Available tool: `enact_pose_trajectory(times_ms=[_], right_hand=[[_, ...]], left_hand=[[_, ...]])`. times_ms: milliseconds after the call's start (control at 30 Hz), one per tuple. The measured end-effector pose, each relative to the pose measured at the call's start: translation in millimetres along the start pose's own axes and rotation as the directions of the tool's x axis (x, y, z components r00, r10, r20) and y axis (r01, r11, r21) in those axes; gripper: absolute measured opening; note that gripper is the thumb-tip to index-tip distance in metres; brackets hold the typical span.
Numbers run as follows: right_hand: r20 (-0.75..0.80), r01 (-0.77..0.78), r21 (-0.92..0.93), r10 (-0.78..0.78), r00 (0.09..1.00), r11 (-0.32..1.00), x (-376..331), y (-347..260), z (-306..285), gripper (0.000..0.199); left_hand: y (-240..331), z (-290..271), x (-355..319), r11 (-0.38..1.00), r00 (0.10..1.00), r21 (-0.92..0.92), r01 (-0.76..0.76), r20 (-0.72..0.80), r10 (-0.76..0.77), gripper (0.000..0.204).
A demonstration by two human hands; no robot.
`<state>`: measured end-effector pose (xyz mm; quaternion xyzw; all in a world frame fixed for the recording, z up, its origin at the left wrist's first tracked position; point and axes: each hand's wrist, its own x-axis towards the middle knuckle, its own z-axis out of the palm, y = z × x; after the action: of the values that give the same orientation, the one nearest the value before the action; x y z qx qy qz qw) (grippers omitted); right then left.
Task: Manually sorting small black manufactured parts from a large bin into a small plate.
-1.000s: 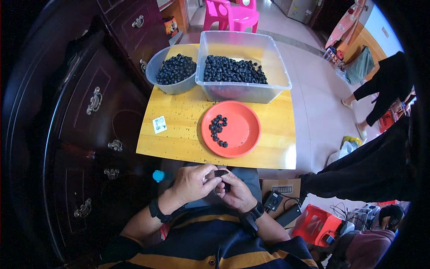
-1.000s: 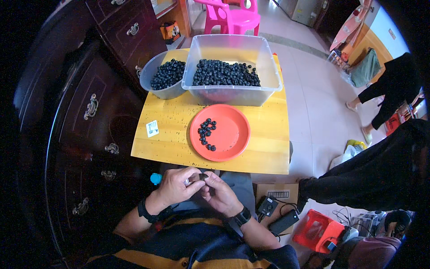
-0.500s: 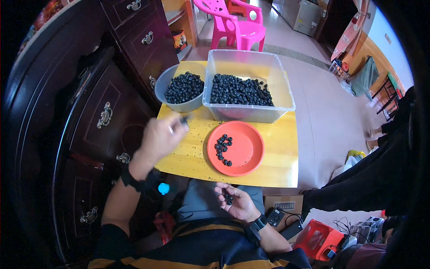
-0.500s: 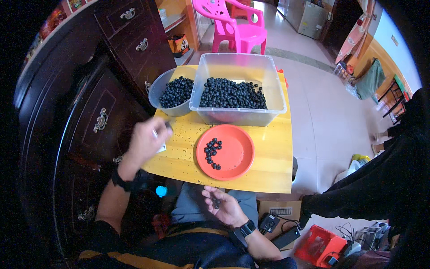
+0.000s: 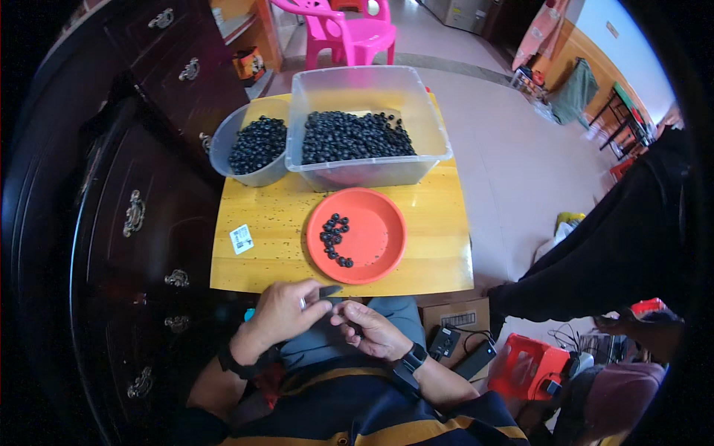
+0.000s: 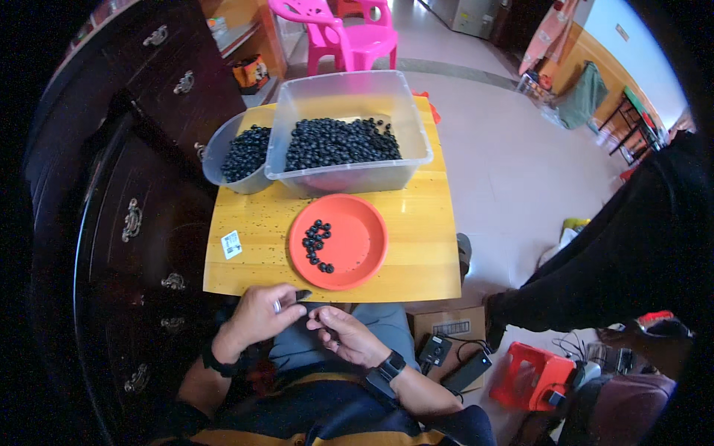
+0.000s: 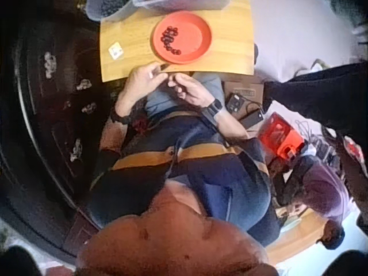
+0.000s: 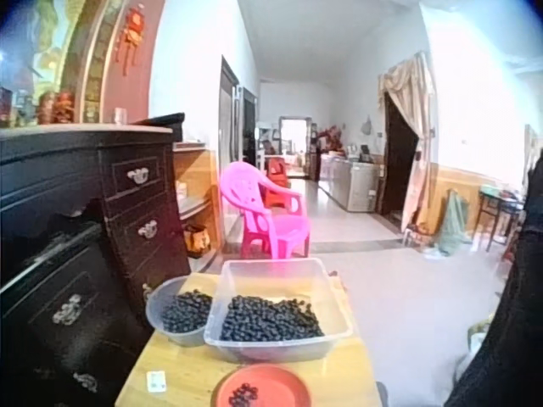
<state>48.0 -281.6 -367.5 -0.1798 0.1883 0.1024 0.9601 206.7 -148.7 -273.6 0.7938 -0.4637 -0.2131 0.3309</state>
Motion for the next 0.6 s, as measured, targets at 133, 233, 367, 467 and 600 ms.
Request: enact_pose_trajectory(times_ms=[133,233,367,467,600], right_hand=[[0.043,-0.008,0.001,0.008,0.999,1.000,6.7,9.4,-14.2,0.022],[0.053,-0.031,0.024,0.029,0.998,0.999,3.2,10.5,-14.6,0.020],[0.119,-0.014,-0.012,0.016,0.993,1.000,2.6,10.2,-14.6,0.026],[0.172,0.004,-0.017,-0.001,0.985,1.000,3.2,8.5,-15.0,0.029],[0.170,0.008,-0.019,-0.005,0.985,1.000,1.9,2.0,-6.5,0.028]], left_hand=[[1.1,25.0,-5.2,0.992,0.996,-0.113,-0.048,0.069,0.056,0.018],[6.6,27.2,-6.6,0.971,0.988,-0.239,-0.016,0.143,0.052,0.021],[-4.6,31.5,-7.4,0.969,0.969,-0.238,-0.073,0.213,0.125,0.027],[-2.8,34.1,-5.2,0.956,0.975,-0.280,-0.082,0.178,0.136,0.025],[2.2,35.9,-6.6,0.953,0.991,-0.304,0.002,0.126,0.038,0.014]])
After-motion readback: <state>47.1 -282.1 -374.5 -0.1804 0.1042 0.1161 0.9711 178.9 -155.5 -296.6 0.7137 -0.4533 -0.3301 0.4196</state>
